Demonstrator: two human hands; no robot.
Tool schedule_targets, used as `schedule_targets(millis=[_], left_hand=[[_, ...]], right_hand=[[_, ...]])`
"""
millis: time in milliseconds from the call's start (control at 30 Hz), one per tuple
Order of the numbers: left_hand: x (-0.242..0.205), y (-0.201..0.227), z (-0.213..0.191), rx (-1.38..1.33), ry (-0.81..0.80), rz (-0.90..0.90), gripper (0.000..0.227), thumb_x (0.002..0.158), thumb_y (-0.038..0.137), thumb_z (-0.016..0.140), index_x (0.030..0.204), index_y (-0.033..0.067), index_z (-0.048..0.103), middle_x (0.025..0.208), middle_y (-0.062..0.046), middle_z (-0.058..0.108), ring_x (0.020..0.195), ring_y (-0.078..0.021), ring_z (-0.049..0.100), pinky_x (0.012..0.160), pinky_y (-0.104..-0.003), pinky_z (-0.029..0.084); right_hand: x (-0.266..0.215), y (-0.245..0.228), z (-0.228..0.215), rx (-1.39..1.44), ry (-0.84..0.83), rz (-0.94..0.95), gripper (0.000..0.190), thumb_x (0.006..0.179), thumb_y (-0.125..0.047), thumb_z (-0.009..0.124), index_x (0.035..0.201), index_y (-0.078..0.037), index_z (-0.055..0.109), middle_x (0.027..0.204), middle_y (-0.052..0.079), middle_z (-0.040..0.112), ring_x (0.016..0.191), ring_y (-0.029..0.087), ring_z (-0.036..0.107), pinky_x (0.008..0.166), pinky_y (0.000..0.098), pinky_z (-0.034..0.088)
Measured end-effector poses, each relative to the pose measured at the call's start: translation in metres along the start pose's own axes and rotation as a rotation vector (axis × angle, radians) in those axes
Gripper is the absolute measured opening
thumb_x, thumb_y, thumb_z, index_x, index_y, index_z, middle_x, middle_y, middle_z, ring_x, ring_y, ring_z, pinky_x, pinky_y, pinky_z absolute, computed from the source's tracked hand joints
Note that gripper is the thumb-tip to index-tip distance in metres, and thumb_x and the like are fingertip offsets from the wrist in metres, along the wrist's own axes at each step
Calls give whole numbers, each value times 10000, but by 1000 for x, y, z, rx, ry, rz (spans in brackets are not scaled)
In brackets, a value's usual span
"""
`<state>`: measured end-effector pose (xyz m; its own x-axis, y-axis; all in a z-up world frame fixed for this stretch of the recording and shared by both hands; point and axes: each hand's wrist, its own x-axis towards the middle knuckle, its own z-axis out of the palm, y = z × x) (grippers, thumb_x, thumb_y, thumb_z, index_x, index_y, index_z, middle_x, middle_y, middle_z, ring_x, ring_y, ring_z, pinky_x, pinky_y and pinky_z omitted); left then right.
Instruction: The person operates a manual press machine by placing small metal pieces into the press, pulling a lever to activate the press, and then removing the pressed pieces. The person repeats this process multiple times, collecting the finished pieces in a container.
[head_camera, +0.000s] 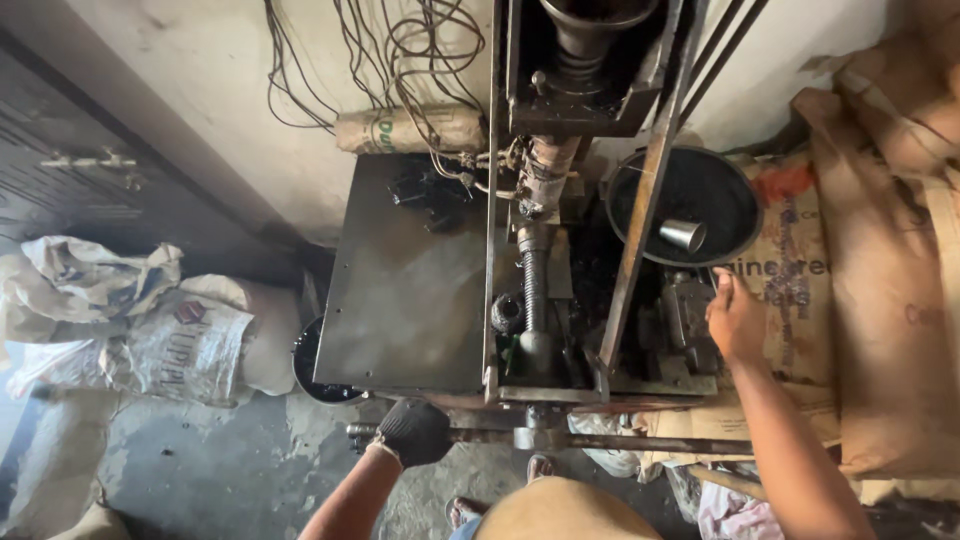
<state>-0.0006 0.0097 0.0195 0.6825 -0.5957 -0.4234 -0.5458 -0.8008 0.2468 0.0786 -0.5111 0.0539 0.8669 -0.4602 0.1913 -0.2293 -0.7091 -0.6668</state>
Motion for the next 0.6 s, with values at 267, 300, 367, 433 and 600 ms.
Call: schedule_targets(millis=[267,300,367,433,600], left_hand=[[3,-7,17,-53,76,44,231,782,296,606,698,145,761,733,-114,728,662,-340,717,619,-494,557],[7,-9,18,-59,105,17,250,785,318,617,693,144,771,723,-129,729,661,-348,718,639,-491,559],[7,-9,20,-13,156,-14,256,784,331,627,700,146,783,735,-137,733,675,-357,720,641,-502,560],[5,-5,25,0,201,-38,240,756,330,632,720,155,793,766,-134,739,711,-361,721,649,-514,563],[3,-2,20,-34,220,-87,271,744,384,658,758,154,799,814,-158,743,789,-369,725,718,-509,570]], right_hand=[[-10,18,1,-106,253,-267,348,1199,-278,387,1284,-92,669,842,116,681,743,241,676,708,347,527],[1,13,2,117,117,-44,383,1156,-314,424,1289,-79,696,681,110,627,603,231,644,604,370,493],[13,7,-5,133,-20,83,425,1138,-373,432,1270,-106,735,701,122,650,658,269,654,651,409,504],[15,11,-13,-94,-200,160,426,1083,-408,452,1248,-137,737,795,143,712,761,301,698,735,437,526],[-4,63,-19,-601,-439,88,546,911,-473,703,1239,-37,675,1158,266,680,1079,448,639,869,529,497]])
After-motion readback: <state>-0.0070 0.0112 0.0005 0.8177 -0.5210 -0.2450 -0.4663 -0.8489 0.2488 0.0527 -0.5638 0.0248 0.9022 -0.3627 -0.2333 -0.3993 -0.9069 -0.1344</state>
